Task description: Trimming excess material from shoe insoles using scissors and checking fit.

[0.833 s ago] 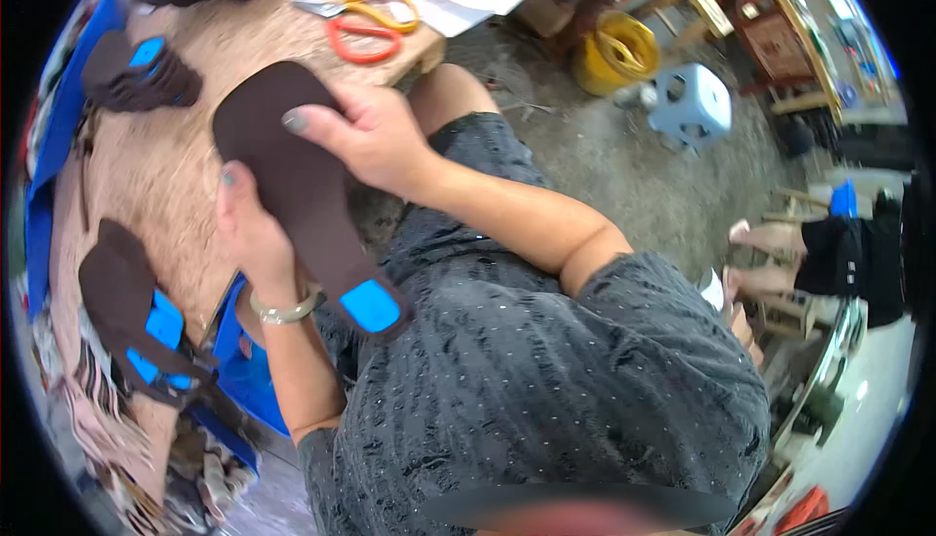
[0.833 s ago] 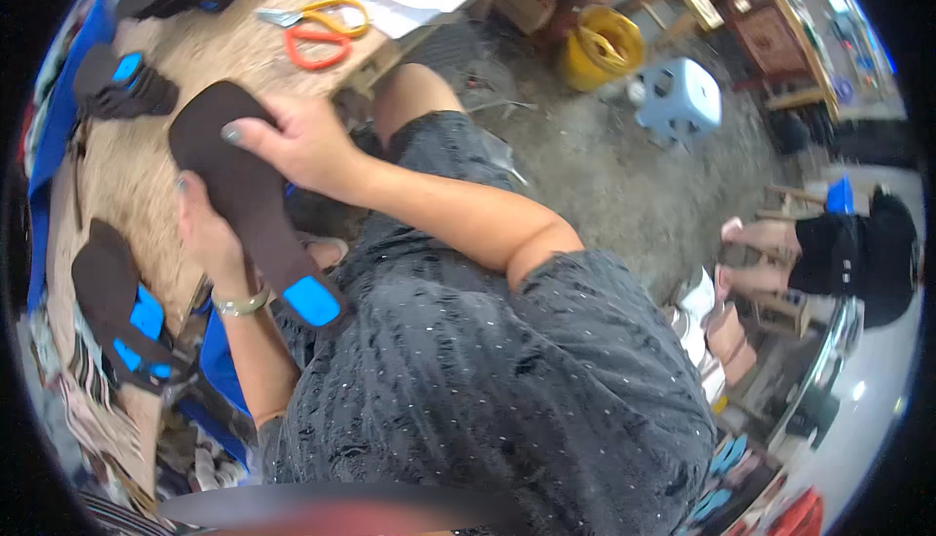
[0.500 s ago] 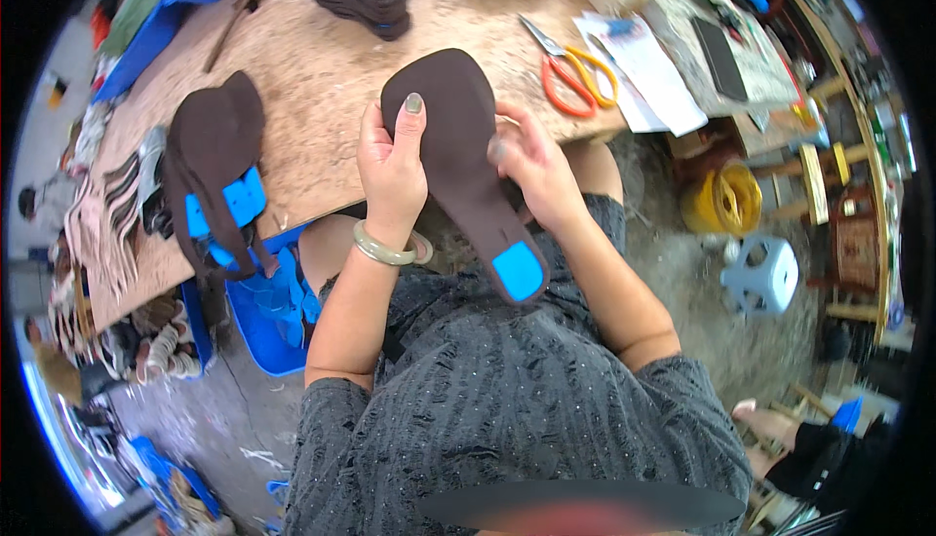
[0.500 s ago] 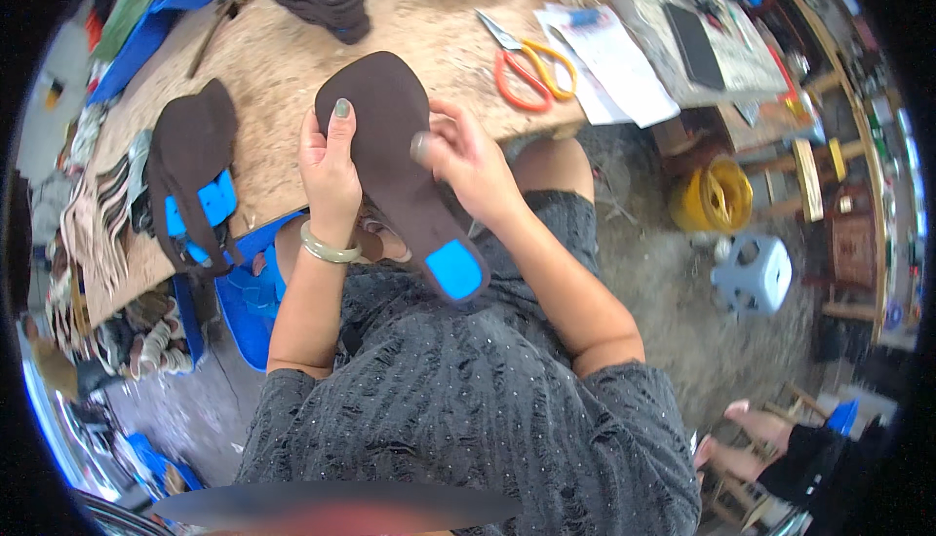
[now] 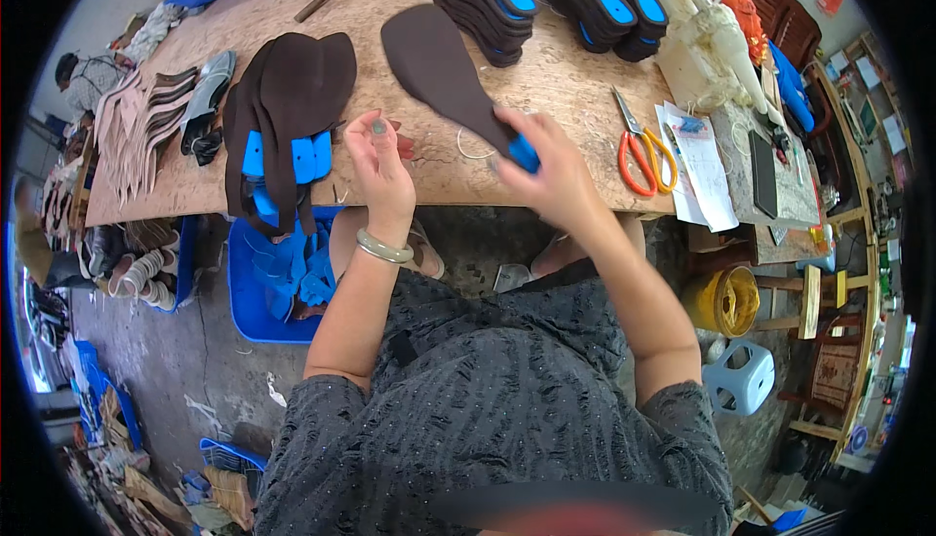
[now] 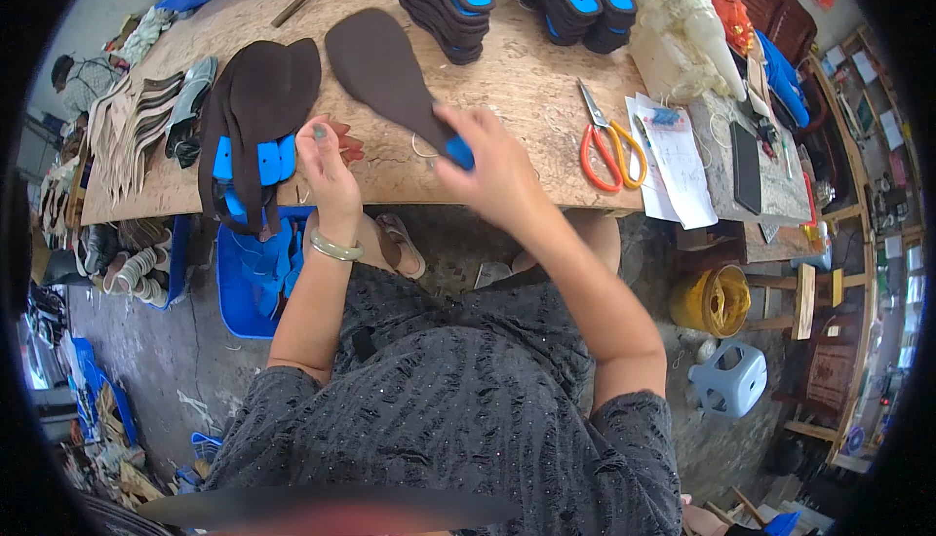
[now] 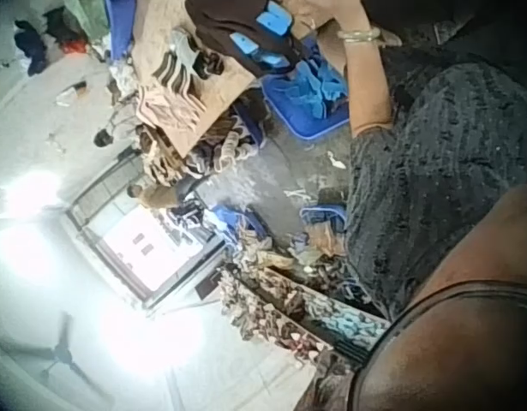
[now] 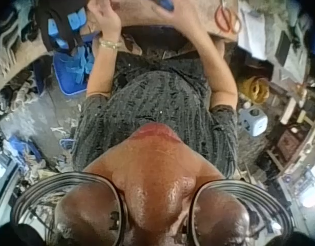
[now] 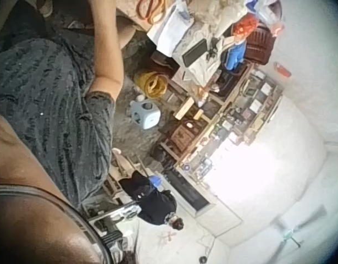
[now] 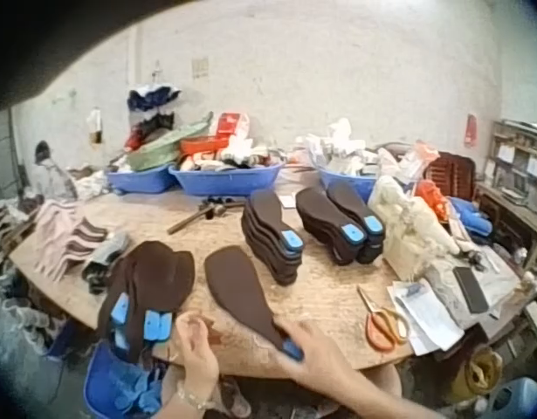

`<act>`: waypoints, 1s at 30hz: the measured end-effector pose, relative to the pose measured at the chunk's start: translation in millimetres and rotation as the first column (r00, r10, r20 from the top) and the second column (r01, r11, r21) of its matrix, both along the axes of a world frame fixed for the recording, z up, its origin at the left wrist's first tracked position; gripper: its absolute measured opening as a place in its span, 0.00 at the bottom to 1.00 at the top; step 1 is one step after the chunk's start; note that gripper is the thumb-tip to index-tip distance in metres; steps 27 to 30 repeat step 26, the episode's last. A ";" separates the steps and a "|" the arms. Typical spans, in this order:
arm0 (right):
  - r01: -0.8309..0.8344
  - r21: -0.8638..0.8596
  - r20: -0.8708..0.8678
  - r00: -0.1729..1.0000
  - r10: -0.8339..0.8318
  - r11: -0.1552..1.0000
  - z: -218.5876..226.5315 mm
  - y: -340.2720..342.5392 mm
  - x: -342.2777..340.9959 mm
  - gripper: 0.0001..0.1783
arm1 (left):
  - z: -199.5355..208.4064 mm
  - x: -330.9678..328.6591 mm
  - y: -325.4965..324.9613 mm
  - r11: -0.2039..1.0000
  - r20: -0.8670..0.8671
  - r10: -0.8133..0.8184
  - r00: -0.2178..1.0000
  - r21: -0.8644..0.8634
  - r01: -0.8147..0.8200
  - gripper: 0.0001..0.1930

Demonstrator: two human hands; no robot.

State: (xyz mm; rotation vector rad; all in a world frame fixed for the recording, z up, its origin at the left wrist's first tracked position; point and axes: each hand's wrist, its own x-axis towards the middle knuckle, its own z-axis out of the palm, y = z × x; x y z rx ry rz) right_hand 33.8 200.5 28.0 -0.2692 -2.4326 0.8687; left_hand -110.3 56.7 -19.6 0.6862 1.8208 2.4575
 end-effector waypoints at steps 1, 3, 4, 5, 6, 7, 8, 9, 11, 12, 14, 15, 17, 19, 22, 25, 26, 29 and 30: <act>0.002 -0.032 0.019 1.000 -0.002 0.999 -3.3 7.6 -29.1 0.29 | -13.6 -5.3 -5.1 1.000 -0.001 0.021 1.000 0.002 -0.021 0.18; 0.009 0.025 0.059 0.998 -0.010 1.000 -15.9 23.9 -87.1 0.28 | -34.6 -14.7 -13.7 0.999 0.035 0.011 0.999 -0.033 -0.010 0.16; 0.022 0.061 0.097 0.995 -0.028 0.998 -20.9 29.7 -115.0 0.27 | -37.3 -14.1 -13.1 1.000 0.092 -0.004 0.996 -0.002 0.004 0.13; 0.053 0.109 0.067 0.996 -0.061 0.993 -29.8 35.2 -140.1 0.27 | -37.1 -11.5 -10.1 1.000 0.092 0.014 0.996 -0.003 -0.014 0.13; 0.093 0.125 0.079 0.991 -0.104 0.988 -30.2 34.5 -159.2 0.27 | -38.2 -7.5 -9.1 0.999 0.028 -0.015 1.000 -0.031 0.015 0.13; 0.142 0.144 0.086 0.984 -0.155 0.979 -29.3 35.3 -175.0 0.27 | -37.3 -5.1 -7.0 0.997 -0.039 -0.053 0.998 -0.060 0.051 0.13; 0.129 0.142 0.088 0.986 -0.143 0.981 -31.0 37.1 -189.4 0.27 | -36.1 -3.7 -5.7 0.997 -0.037 -0.041 0.998 -0.062 0.039 0.13; 0.150 0.203 0.109 0.978 -0.175 0.968 -37.1 44.1 -201.5 0.28 | -34.3 -2.9 -1.4 0.995 -0.007 -0.092 0.996 -0.051 0.091 0.14; 0.194 0.265 0.132 0.963 -0.235 0.945 -44.2 50.2 -210.9 0.28 | -37.2 -5.6 0.5 0.985 0.027 -0.170 0.985 -0.037 0.171 0.14; 0.141 0.291 0.194 0.960 -0.202 0.946 -48.1 48.1 -213.6 0.30 | -45.1 -9.7 -1.1 0.988 0.013 -0.145 0.989 -0.058 0.145 0.14; 0.063 0.312 0.189 0.974 -0.127 0.948 -54.2 47.7 -208.4 0.31 | -54.4 -16.9 -3.5 0.987 -0.041 -0.085 0.996 -0.141 0.079 0.13; 0.032 0.319 0.120 0.990 -0.074 0.947 -55.8 46.5 -200.6 0.30 | -56.4 -19.9 -8.2 0.980 -0.086 -0.045 0.995 -0.198 0.027 0.12; 0.036 0.349 0.084 0.994 -0.070 0.937 -39.2 39.7 -161.4 0.27 | -60.5 -22.2 -9.1 0.983 -0.041 -0.023 0.999 -0.185 0.015 0.12; 0.069 0.266 -0.020 0.998 -0.066 0.962 -16.0 43.8 -97.3 0.24 | -51.4 -18.3 -14.4 0.978 0.035 -0.111 0.993 -0.172 0.116 0.15; 0.203 0.144 -0.253 0.954 -0.163 0.968 8.5 73.2 -9.4 0.18 | -54.7 -23.4 -14.8 0.978 0.016 -0.138 0.990 -0.154 0.139 0.14; 0.580 0.283 -0.382 0.799 -0.465 0.764 19.5 151.3 86.8 0.15 | -45.5 -15.4 -6.4 0.969 0.023 -0.139 0.990 -0.201 0.141 0.13; 0.590 0.279 -0.382 0.792 -0.476 0.758 18.5 152.6 93.4 0.15 | -42.9 -14.3 -6.4 0.961 -0.011 -0.143 0.990 -0.239 0.136 0.13; 0.590 0.279 -0.382 0.792 -0.476 0.758 18.5 152.6 93.4 0.15 | -42.9 -14.3 -6.4 0.961 -0.011 -0.143 0.990 -0.239 0.136 0.13; 0.590 0.279 -0.382 0.792 -0.476 0.758 18.5 152.6 93.4 0.15 | -42.9 -14.3 -6.4 0.961 -0.011 -0.143 0.990 -0.239 0.136 0.13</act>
